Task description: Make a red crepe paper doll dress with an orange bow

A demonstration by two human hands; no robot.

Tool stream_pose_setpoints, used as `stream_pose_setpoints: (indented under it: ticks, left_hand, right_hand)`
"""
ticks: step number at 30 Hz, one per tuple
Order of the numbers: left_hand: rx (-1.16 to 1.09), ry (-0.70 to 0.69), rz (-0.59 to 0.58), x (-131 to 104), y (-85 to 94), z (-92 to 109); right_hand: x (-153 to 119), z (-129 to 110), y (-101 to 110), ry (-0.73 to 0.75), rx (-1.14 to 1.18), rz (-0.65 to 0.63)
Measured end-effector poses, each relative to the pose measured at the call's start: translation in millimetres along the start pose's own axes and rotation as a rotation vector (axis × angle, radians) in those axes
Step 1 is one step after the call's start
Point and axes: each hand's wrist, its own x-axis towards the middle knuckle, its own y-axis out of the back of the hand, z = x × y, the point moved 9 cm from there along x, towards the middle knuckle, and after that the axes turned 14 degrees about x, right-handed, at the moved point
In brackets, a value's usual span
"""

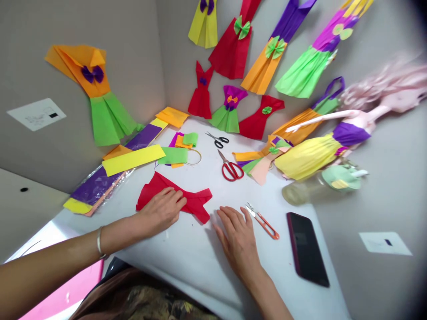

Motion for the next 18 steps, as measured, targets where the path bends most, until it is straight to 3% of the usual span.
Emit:
stream_pose_setpoints:
  ticks: [7, 10, 12, 15, 18]
  left_hand:
    - [0.011, -0.038, 0.049, 2, 5.0, -4]
    - [-0.112, -0.015, 0.039, 9, 14.4, -16]
    - [-0.335, 0.085, 0.035, 15, 26.4, -34]
    - [-0.860, 0.306, -0.001, 23, 40.6, -63]
    - [-1.415, 0.480, -0.078, 32, 47.0, -71]
  right_hand:
    - [-1, 0, 11, -0.014, 0.023, 0.057]
    - [0, 2, 20, -0.030, 0.039, 0.114]
    - [3, 9, 32, -0.070, 0.073, 0.175]
    - [10, 27, 52, -0.222, 0.244, 0.278]
    - [28, 47, 56, -0.407, 0.577, 0.287]
